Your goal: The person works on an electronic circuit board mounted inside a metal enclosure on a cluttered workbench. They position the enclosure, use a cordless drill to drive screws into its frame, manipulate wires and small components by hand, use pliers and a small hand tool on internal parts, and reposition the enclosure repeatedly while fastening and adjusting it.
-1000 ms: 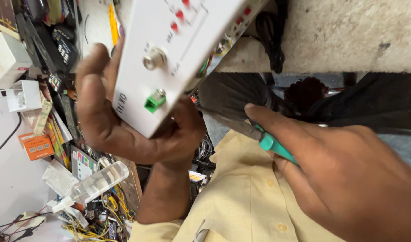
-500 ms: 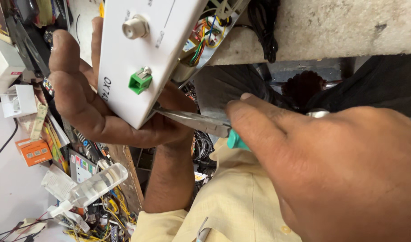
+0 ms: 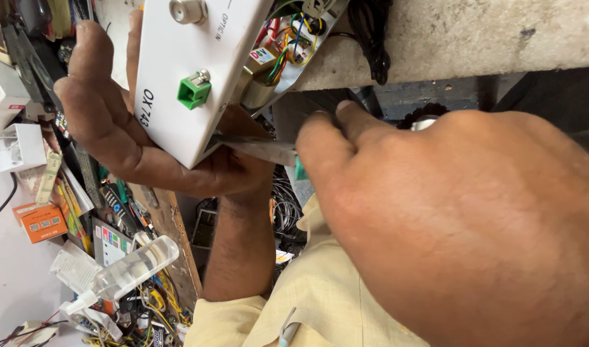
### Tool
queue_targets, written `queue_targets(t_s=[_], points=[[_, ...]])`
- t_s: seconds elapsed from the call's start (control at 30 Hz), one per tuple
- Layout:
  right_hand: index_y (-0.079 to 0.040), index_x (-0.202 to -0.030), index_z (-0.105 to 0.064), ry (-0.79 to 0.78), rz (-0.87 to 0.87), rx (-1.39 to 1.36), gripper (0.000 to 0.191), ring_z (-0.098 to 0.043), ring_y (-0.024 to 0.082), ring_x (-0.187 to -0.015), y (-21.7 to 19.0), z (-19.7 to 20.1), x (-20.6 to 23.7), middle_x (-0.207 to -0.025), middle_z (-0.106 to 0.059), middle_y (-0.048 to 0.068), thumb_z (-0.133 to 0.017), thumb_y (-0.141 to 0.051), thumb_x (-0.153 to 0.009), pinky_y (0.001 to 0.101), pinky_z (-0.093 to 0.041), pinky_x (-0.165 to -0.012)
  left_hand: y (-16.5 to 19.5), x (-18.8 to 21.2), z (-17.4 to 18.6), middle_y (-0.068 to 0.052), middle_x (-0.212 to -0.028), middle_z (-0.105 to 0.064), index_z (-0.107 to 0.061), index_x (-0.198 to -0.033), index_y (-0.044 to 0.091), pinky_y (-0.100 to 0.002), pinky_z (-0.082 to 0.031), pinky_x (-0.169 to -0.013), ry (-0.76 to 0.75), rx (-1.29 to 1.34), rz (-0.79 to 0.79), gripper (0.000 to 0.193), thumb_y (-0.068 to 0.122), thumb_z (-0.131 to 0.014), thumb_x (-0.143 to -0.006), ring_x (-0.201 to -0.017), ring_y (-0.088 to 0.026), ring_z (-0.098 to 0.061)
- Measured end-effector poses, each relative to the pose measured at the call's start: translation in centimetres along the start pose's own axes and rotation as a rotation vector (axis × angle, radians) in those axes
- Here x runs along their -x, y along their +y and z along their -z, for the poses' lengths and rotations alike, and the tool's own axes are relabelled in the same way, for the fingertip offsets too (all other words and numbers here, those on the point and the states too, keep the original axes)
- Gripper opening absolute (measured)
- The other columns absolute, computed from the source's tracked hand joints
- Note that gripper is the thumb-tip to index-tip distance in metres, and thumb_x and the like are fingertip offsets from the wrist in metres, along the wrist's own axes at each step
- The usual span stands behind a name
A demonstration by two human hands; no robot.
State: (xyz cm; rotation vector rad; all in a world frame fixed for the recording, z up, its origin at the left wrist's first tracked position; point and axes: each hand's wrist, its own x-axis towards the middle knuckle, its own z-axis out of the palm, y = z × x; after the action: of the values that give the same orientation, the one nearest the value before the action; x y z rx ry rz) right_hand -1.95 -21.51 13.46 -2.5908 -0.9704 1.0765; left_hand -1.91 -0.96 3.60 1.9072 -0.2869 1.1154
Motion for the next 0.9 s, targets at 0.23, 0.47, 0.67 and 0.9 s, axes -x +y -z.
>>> queue_targets(t_s=[0.23,0.47,0.67,0.9], points=[[-0.008,-0.113,-0.053,0.231,0.032,-0.084,0.039,-0.074,0.035,-0.065,-1.0,-0.1,0.9,-0.089,-0.072,0.012,-0.067,-0.018,-0.077,0.0448,-0.060,-0.048,0.5,-0.4,0.4,-0.014,-0.152,-0.046,-0.025,-0.159,0.009,-0.044,-0.050,-0.119,-0.007,0.035,0.029,0.087,0.047,-0.075,-0.100,-0.135,-0.024,-0.051],[-0.005,-0.122,-0.050,0.115,0.059,0.044,0.047,-0.076,0.027,-0.071,-1.5,0.5,2.0,-0.079,-0.071,0.012,-0.071,-0.019,-0.083,0.0369,-0.062,-0.055,1.3,-0.5,0.5,-0.014,-0.154,-0.044,-0.022,-0.160,0.009,-0.040,-0.048,-0.120,-0.065,-0.001,0.012,0.088,0.052,-0.071,-0.102,-0.136,-0.023,-0.050],[-0.006,-0.121,-0.057,0.387,0.052,0.121,0.045,-0.076,0.029,-0.069,-1.7,0.5,2.4,-0.077,-0.071,0.013,-0.073,-0.020,-0.081,0.0411,-0.061,-0.053,1.4,-0.3,0.8,-0.014,-0.155,-0.042,-0.019,-0.160,0.009,-0.038,-0.047,-0.121,-0.087,-0.028,0.003,0.088,0.055,-0.068,-0.103,-0.136,-0.023,-0.049],[-0.007,-0.120,-0.059,0.315,0.068,0.263,0.049,-0.076,0.029,-0.071,-0.8,1.6,2.1,-0.075,-0.070,0.013,-0.076,-0.026,-0.078,0.0429,-0.062,-0.053,1.2,-0.5,1.0,-0.014,-0.155,-0.043,-0.018,-0.160,0.006,-0.036,-0.048,-0.119,-0.096,-0.078,-0.032,0.087,0.054,-0.065,-0.104,-0.137,-0.023,-0.049]])
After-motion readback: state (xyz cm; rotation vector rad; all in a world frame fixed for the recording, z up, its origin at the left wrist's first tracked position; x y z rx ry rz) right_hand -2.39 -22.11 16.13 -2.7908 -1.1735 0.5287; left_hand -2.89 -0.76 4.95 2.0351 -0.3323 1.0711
